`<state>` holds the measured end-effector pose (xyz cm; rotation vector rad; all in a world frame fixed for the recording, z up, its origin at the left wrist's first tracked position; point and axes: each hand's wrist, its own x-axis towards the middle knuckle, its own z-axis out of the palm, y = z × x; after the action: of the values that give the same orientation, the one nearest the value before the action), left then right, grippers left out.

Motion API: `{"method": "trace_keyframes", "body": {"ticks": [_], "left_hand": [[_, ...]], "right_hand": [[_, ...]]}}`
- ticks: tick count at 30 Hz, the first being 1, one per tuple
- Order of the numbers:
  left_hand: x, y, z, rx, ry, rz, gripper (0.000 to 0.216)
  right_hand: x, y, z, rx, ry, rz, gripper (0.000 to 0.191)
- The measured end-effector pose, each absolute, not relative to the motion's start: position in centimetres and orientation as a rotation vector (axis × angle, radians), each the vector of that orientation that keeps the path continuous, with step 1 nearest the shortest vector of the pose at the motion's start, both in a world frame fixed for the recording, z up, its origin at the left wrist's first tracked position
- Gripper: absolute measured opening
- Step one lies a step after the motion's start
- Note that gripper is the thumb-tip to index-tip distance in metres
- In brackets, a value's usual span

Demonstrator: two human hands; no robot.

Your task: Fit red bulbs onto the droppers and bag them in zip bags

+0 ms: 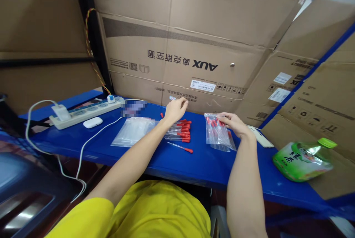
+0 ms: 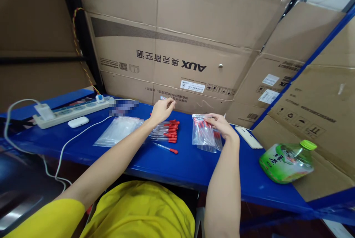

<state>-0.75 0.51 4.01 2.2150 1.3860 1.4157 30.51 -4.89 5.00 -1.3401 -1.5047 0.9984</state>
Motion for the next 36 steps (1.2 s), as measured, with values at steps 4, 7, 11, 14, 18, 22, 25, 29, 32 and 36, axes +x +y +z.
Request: {"method": "trace_keyframes", "body": {"ticks": [4,7,11,14,18,22,25,29,32,36], "left_hand": [[-1.1,0.6,4.1,2.221,1.436,1.400,0.025],[-1.3,0.5,4.4,2.192,1.448,1.434,0.025],[-1.6,0.5,4.6,2.169,1.463,1.482,0.024],[-2.0,0.7,4.9,2.143,1.486,1.511,0.026],[-4.2,1.2,6.5,2.116,1.619,1.481,0.029],[-9.5,1.8,7.9,2.131,1.910,1.164,0.030],[-13.7,2.4,7.2,2.178,1.875,0.649,0.041],[-16.4,3.1,4.8,2.070,1.755,0.159,0.050],[-16.9,3.5,3.5,2.033,1.715,0.126,0.048],[-18.6,4.0,3.0,1.900,1.723,0.222,0.055]], "right_hand": [[32.0,-4.7,3.3,-1.664,-1.525,0.986,0.048],[31.9,-3.8,2.4,-1.863,-1.508,0.861,0.035],[31.4,-2.7,1.9,-1.944,-1.541,0.547,0.020],[30.6,-2.5,2.0,-1.971,-1.637,0.329,0.020],[28.8,-2.5,2.5,-1.976,-1.658,0.014,0.032],[25.9,-2.4,3.1,-1.830,-1.630,-0.170,0.027],[23.1,-2.4,3.2,-1.545,-1.790,-0.129,0.022],[19.5,-2.7,3.0,-1.220,-2.051,-0.005,0.015],[17.8,-3.2,2.7,-1.140,-2.126,0.043,0.014],[17.1,-3.6,2.6,-1.106,-2.141,0.067,0.014]]}}
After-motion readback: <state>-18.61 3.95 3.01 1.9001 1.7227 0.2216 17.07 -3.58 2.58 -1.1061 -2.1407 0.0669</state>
